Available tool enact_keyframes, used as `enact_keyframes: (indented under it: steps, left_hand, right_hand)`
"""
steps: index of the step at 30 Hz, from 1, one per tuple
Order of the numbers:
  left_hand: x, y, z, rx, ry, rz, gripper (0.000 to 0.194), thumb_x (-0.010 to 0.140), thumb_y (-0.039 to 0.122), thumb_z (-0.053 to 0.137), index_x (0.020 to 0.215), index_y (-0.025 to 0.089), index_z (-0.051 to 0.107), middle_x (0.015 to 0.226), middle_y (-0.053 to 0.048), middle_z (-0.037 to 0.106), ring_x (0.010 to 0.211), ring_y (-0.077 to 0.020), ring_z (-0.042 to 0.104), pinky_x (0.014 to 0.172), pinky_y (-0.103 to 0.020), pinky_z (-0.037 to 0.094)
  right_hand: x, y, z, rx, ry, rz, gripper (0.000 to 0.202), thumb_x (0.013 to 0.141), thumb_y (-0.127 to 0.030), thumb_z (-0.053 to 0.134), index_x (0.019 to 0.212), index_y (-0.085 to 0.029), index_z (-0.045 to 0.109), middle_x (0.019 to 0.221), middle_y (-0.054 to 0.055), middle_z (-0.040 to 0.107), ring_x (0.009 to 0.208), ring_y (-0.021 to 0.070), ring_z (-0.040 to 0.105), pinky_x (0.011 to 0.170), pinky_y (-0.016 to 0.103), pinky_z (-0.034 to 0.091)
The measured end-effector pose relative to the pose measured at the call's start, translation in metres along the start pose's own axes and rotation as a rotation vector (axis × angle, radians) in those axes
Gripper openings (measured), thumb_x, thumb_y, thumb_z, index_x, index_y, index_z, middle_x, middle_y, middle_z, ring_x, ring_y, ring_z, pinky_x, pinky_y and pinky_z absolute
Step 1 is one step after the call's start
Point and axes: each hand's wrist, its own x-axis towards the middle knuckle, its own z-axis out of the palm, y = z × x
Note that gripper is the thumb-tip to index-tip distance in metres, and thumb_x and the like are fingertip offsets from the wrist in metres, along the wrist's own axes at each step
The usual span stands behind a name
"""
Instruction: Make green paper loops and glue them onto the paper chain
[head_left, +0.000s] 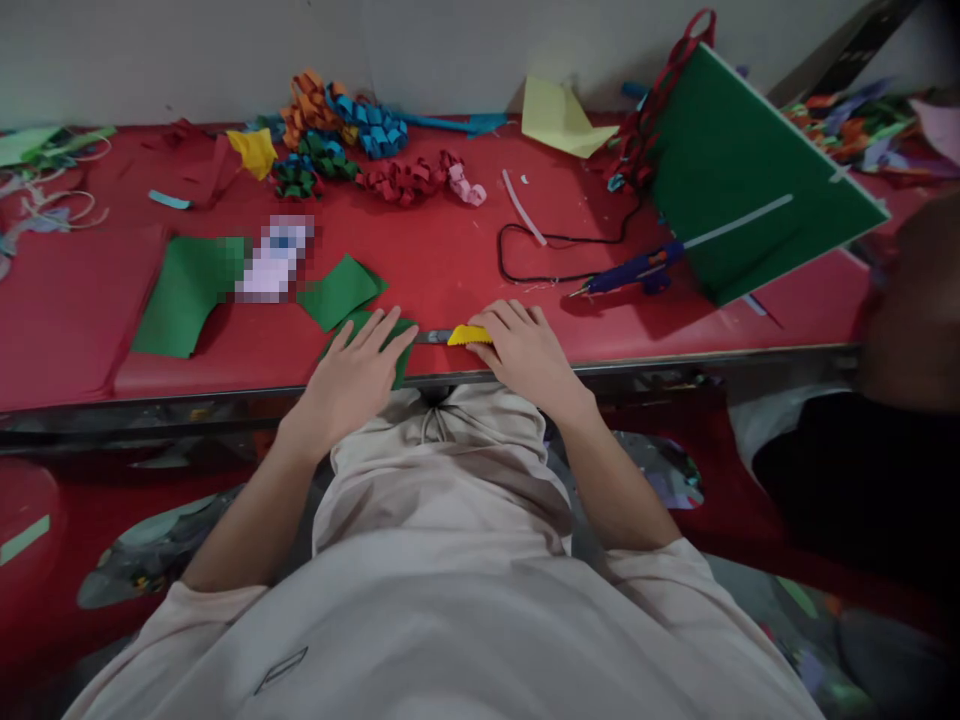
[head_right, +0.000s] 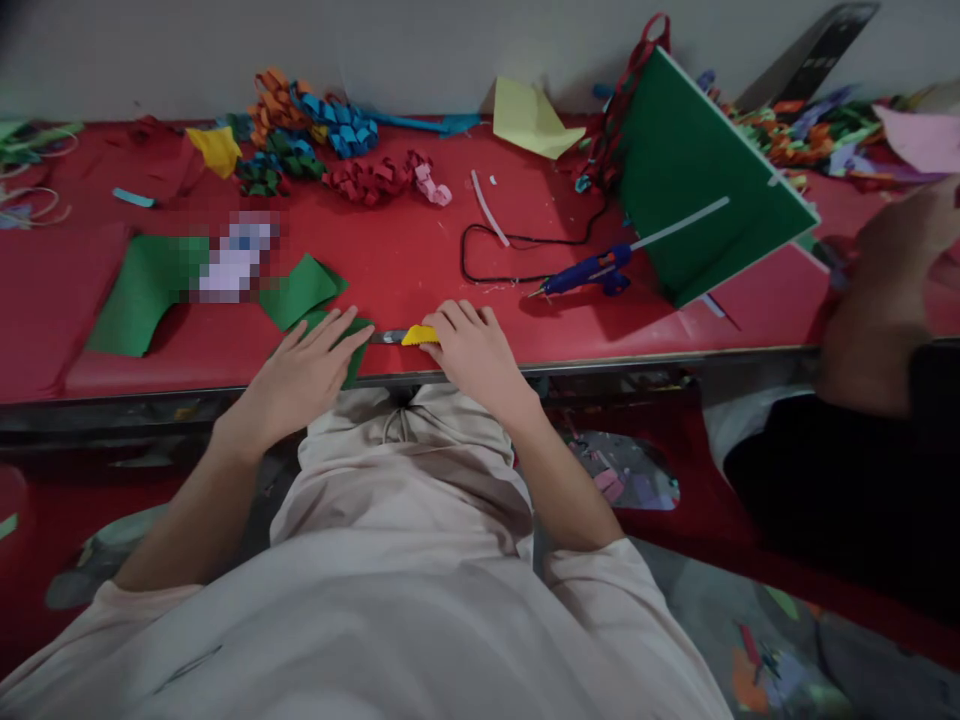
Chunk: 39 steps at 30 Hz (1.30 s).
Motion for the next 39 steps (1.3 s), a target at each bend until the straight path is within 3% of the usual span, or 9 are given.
enact_keyframes:
  steps: [2, 6, 9, 12, 21, 39]
  left_hand:
    - [-0.002, -0.009, 0.002, -0.076, -0.009, 0.011, 0.051, 0.102, 0.017, 0.033, 0.150, 0.019, 0.050, 0.167, -0.011, 0.035, 0.155, -0.0284, 0.034, 0.122, -0.053, 0.034]
    - [0.000, -0.012, 0.008, -0.150, 0.102, -0.054, 0.048, 0.105, 0.028, 0.034, 0.150, 0.021, 0.049, 0.161, -0.010, 0.047, 0.151, -0.0254, 0.042, 0.123, -0.051, 0.033]
    - [-0.002, -0.007, 0.010, -0.102, 0.116, -0.054, 0.053, 0.106, 0.030, 0.033, 0.158, 0.022, 0.039, 0.166, -0.011, 0.038, 0.153, -0.0286, 0.037, 0.124, -0.057, 0.029]
    - [-0.006, -0.004, 0.011, -0.063, 0.112, -0.065, 0.053, 0.107, 0.033, 0.033, 0.159, 0.027, 0.039, 0.170, -0.010, 0.030, 0.157, -0.0322, 0.029, 0.124, -0.064, 0.024]
    - [-0.009, -0.009, 0.011, -0.070, 0.086, 0.012, 0.054, 0.106, 0.029, 0.036, 0.159, 0.034, 0.038, 0.170, -0.008, 0.030, 0.158, -0.0319, 0.026, 0.123, -0.064, 0.026]
    - [-0.012, -0.015, 0.012, -0.035, 0.077, 0.098, 0.055, 0.106, 0.028, 0.037, 0.160, 0.029, 0.037, 0.171, -0.012, 0.025, 0.158, -0.0326, 0.026, 0.123, -0.065, 0.026]
  right_hand:
    - [0.001, -0.002, 0.002, 0.027, 0.012, -0.014, 0.028, 0.102, -0.034, 0.052, 0.124, -0.018, 0.060, 0.123, 0.015, 0.066, 0.111, 0.0332, 0.057, 0.091, 0.046, 0.041]
    - [-0.004, 0.001, 0.003, 0.060, 0.045, 0.006, 0.027, 0.102, -0.035, 0.051, 0.122, -0.019, 0.060, 0.121, 0.014, 0.067, 0.110, 0.0330, 0.058, 0.092, 0.047, 0.042]
    - [-0.006, 0.005, 0.003, 0.060, 0.056, 0.020, 0.027, 0.102, -0.037, 0.052, 0.121, -0.020, 0.061, 0.119, 0.014, 0.067, 0.109, 0.0330, 0.059, 0.090, 0.047, 0.043]
    - [-0.005, 0.006, 0.003, 0.064, 0.055, 0.009, 0.027, 0.102, -0.037, 0.053, 0.122, -0.021, 0.061, 0.120, 0.013, 0.067, 0.110, 0.0324, 0.059, 0.090, 0.046, 0.043]
    - [-0.005, 0.013, 0.004, 0.079, 0.072, 0.009, 0.025, 0.101, -0.038, 0.056, 0.120, -0.023, 0.063, 0.119, 0.010, 0.068, 0.109, 0.0300, 0.060, 0.088, 0.043, 0.042]
    - [0.006, 0.010, 0.006, 0.114, 0.050, -0.011, 0.025, 0.100, -0.036, 0.057, 0.120, -0.022, 0.064, 0.120, 0.011, 0.069, 0.111, 0.0299, 0.062, 0.092, 0.045, 0.043]
